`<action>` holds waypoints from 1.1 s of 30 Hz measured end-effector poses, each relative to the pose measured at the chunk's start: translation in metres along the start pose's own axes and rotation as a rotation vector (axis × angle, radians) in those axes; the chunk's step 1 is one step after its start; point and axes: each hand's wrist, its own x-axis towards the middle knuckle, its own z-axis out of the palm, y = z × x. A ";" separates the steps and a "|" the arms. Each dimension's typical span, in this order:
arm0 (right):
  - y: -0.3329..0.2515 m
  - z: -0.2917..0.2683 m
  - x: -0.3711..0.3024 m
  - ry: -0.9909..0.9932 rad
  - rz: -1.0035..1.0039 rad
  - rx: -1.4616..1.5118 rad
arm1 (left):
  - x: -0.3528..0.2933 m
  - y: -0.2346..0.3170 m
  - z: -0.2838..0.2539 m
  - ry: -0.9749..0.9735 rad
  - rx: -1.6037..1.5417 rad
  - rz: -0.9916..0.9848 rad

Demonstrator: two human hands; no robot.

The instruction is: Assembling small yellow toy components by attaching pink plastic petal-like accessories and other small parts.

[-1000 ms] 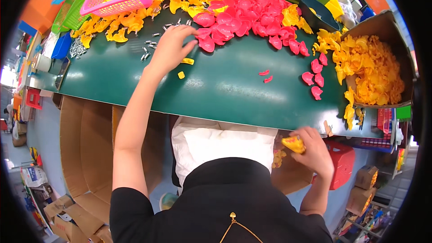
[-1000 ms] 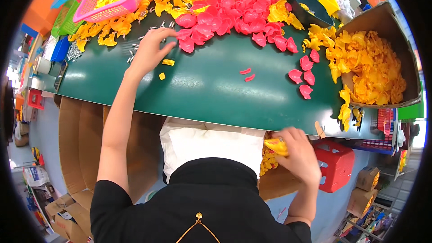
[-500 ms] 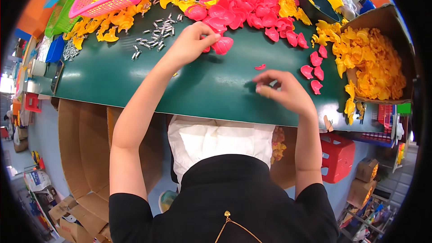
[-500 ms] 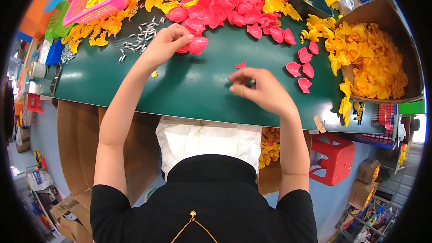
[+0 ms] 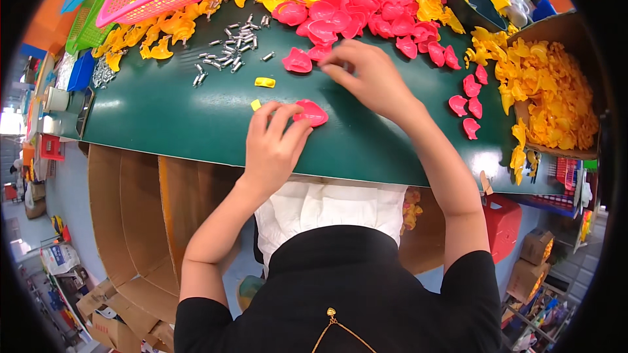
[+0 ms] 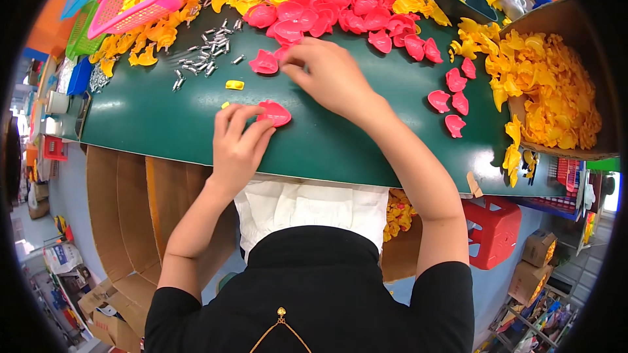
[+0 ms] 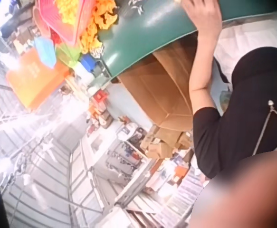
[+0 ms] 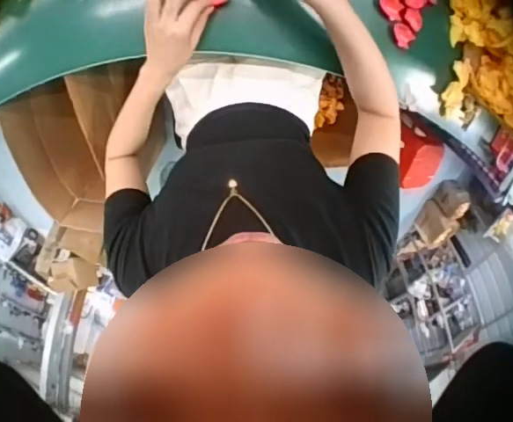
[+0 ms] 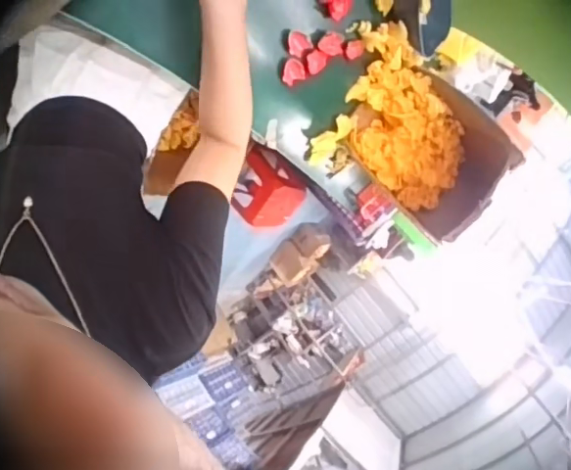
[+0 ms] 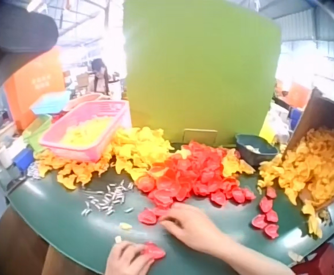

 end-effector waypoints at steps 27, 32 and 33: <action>-0.029 0.029 -0.108 0.329 0.134 0.208 | 0.065 -0.023 0.029 -0.140 -0.408 -0.174; -0.022 0.036 -0.114 0.320 0.042 0.189 | 0.095 -0.038 0.015 -0.055 -0.410 -0.245; -0.020 0.036 -0.116 0.331 0.021 0.167 | 0.103 -0.061 0.010 0.010 -0.294 -0.260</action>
